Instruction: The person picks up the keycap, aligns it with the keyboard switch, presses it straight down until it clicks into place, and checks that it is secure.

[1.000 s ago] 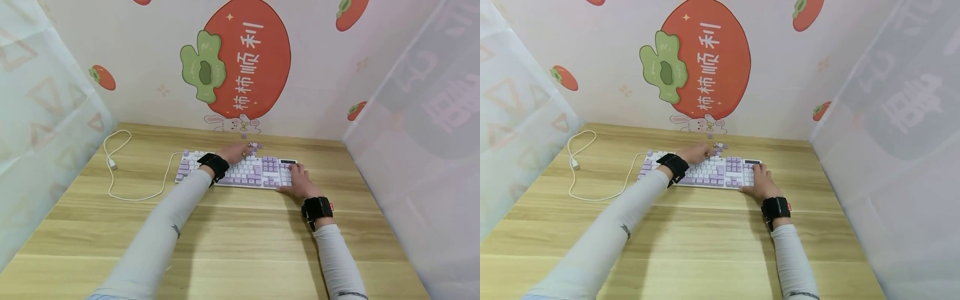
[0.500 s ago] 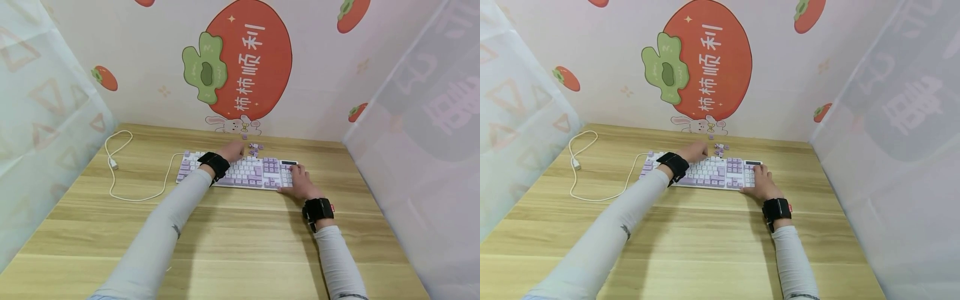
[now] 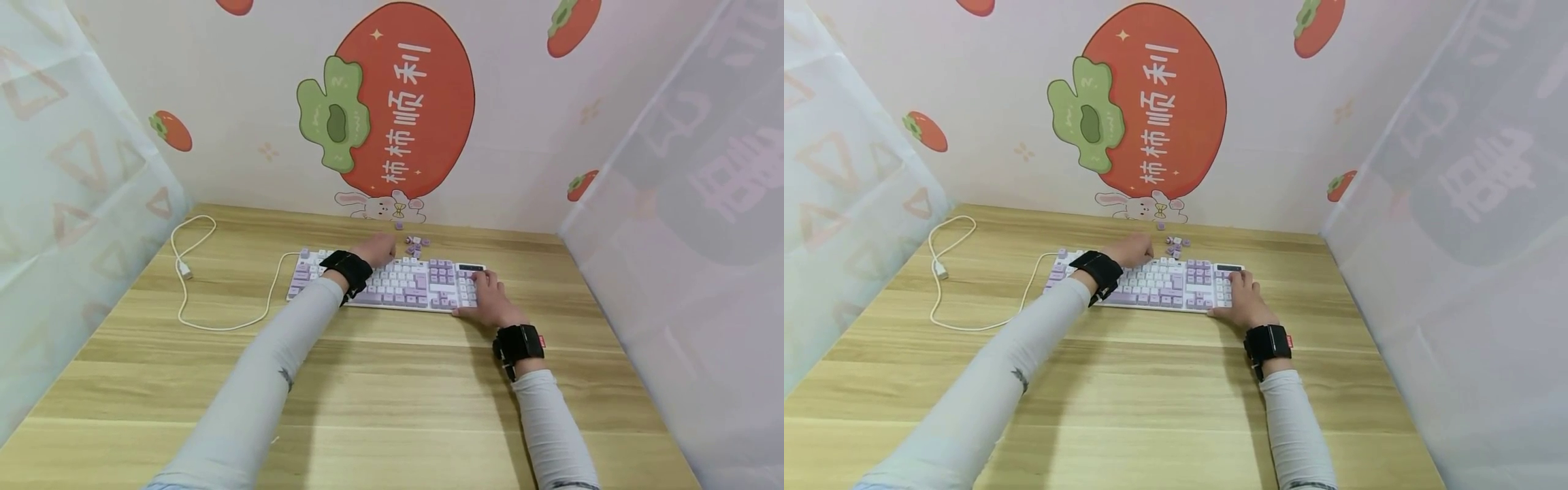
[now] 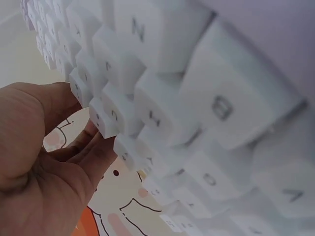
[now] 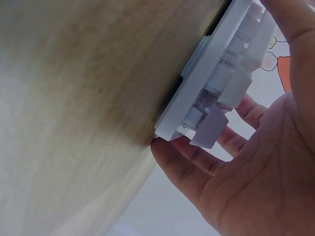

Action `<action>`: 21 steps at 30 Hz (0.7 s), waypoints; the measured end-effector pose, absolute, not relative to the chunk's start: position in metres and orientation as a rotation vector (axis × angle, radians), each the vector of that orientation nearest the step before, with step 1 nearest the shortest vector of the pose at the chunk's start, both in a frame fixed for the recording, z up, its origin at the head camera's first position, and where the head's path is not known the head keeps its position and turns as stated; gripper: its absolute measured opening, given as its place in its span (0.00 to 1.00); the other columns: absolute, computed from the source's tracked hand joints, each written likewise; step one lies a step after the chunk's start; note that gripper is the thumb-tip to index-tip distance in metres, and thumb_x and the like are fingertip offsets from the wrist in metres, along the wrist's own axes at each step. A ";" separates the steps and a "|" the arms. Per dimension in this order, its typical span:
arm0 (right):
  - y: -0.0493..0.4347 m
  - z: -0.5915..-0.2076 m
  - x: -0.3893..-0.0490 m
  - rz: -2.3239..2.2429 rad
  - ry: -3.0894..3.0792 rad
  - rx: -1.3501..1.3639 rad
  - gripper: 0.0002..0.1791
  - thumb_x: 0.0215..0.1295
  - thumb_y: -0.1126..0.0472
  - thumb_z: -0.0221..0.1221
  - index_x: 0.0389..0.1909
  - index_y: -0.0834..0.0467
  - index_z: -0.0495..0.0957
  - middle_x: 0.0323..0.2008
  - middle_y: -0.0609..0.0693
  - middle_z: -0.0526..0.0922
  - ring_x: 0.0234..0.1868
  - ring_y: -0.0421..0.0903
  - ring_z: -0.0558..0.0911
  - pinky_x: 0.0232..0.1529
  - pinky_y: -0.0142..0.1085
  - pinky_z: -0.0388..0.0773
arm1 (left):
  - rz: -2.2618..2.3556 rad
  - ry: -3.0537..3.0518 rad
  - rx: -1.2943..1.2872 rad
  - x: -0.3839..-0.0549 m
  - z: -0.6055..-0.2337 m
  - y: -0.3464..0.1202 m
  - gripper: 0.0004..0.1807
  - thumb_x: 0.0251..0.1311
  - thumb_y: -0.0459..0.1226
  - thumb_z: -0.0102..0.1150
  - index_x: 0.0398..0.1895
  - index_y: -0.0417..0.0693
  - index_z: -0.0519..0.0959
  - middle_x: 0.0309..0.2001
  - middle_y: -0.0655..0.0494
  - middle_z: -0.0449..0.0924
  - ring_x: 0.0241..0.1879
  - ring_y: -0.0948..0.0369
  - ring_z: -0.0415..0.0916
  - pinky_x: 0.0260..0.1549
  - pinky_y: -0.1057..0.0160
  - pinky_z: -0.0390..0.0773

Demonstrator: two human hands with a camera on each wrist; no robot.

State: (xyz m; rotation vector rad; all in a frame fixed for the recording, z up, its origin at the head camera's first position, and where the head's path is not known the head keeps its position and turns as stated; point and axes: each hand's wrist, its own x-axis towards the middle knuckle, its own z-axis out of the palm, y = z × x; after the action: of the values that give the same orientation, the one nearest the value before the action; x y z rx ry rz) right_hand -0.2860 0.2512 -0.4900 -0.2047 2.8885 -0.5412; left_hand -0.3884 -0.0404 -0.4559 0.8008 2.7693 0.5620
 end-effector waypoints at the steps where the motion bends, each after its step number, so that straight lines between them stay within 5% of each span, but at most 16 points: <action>1: 0.251 -0.490 -0.286 -0.539 2.888 -0.203 0.55 0.59 0.40 0.71 0.73 0.63 0.51 0.76 0.71 0.43 0.71 0.70 0.57 0.69 0.63 0.63 | 0.562 2.766 0.794 -0.389 -0.456 -0.040 0.29 0.68 0.24 0.47 0.08 0.51 0.56 0.16 0.59 0.45 0.16 0.63 0.44 0.18 0.65 0.49; 21: 0.252 -0.491 -0.285 -0.542 2.895 -0.214 0.54 0.58 0.39 0.71 0.72 0.63 0.53 0.76 0.71 0.43 0.71 0.70 0.57 0.68 0.63 0.64 | 0.589 2.712 0.897 -0.397 -0.459 -0.047 0.21 0.68 0.26 0.53 0.16 0.42 0.62 0.22 0.55 0.51 0.21 0.60 0.47 0.25 0.63 0.54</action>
State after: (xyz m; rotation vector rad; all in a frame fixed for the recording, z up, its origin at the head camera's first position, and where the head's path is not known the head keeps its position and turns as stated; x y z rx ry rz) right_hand -0.2847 0.2517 -0.4910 -0.2141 2.8950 -0.5418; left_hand -0.3975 -0.0466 -0.4592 0.8973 2.7120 0.5895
